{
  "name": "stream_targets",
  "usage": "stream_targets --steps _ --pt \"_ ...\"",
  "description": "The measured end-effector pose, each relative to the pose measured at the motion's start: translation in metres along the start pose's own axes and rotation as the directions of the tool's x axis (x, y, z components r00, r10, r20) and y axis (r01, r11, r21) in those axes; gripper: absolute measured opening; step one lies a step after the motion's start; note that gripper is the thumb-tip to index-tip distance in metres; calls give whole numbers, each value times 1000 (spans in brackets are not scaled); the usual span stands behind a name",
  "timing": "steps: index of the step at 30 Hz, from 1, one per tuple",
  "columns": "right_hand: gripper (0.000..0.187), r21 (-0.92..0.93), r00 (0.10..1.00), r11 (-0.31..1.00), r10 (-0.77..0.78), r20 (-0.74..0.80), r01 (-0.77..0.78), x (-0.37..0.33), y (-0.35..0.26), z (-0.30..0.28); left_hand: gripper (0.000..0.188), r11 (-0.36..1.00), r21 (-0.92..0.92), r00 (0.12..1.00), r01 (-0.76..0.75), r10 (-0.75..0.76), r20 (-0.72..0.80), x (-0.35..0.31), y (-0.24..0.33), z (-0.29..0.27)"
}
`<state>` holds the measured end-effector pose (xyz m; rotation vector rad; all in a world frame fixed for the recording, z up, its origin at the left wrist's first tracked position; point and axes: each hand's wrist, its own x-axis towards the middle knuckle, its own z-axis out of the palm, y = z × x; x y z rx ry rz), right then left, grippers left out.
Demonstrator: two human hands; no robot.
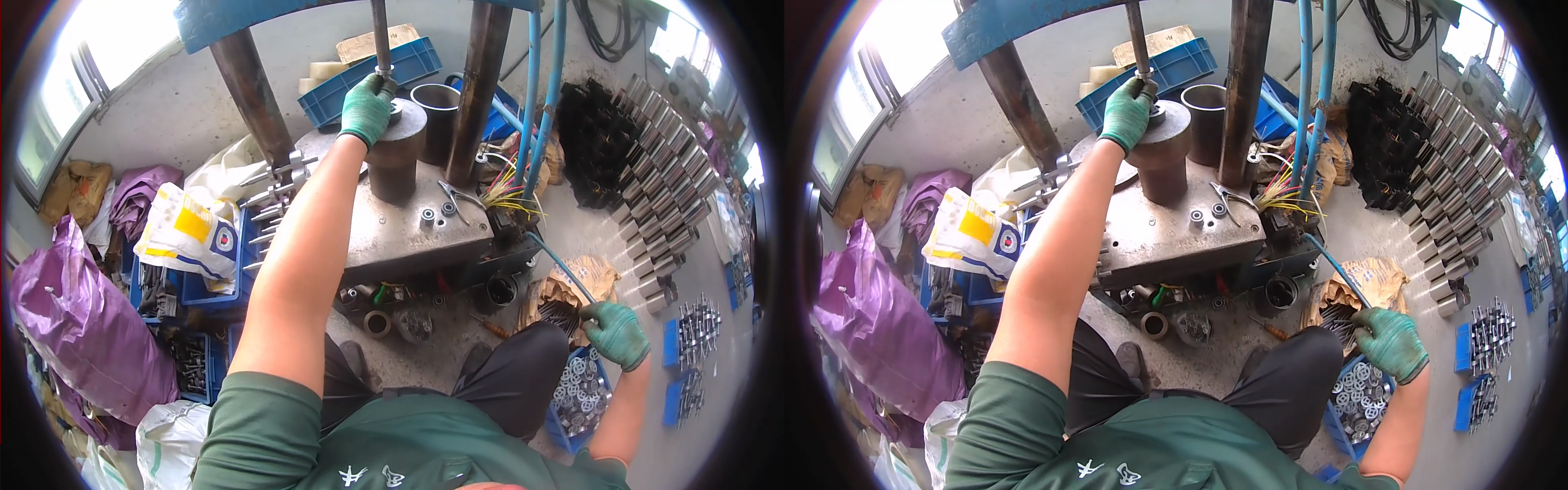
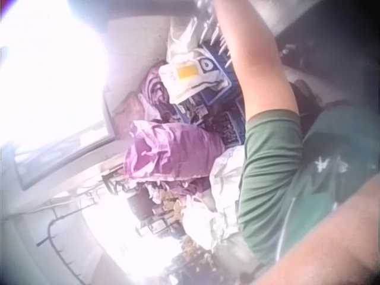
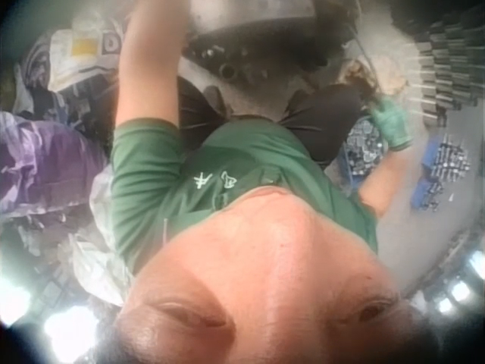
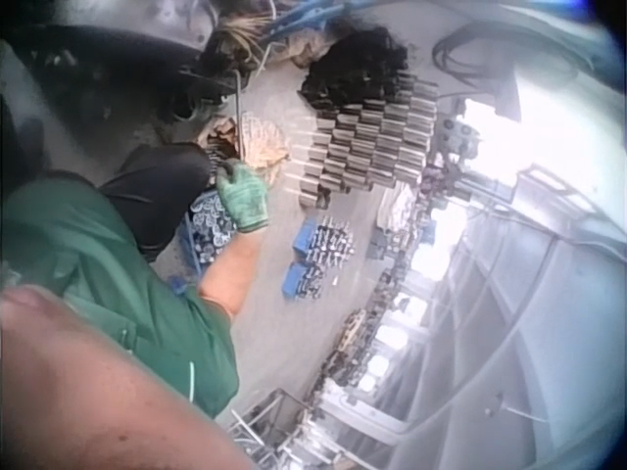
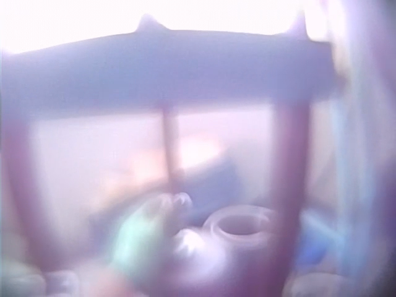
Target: The person uses a press machine and handheld metal tools to assemble small gear-like components. They pick up parts from nearby bins, place them into the machine's fixture, and use a lever and a metal rod to secure and fit the pieces together.
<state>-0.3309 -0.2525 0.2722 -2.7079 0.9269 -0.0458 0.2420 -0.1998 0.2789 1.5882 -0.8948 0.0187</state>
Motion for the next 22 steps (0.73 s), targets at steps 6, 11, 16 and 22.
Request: stream_targets --steps 6,11,16,22 --pt "29 10 995 1000 21 102 -22 -3 -4 4 24 1000 -31 1000 0 0 15 0 -5 1" --pt "27 150 993 988 35 -110 -18 1 7 2 25 1000 -22 1000 -10 10 12 6 -10 -2" --pt "23 79 999 997 -17 -27 19 -6 7 9 32 997 -78 999 -5 8 48 7 -13 -5" --pt "19 -17 1000 1000 -21 15 21 -9 1 17 44 980 -200 998 3 12 70 8 -19 -7"
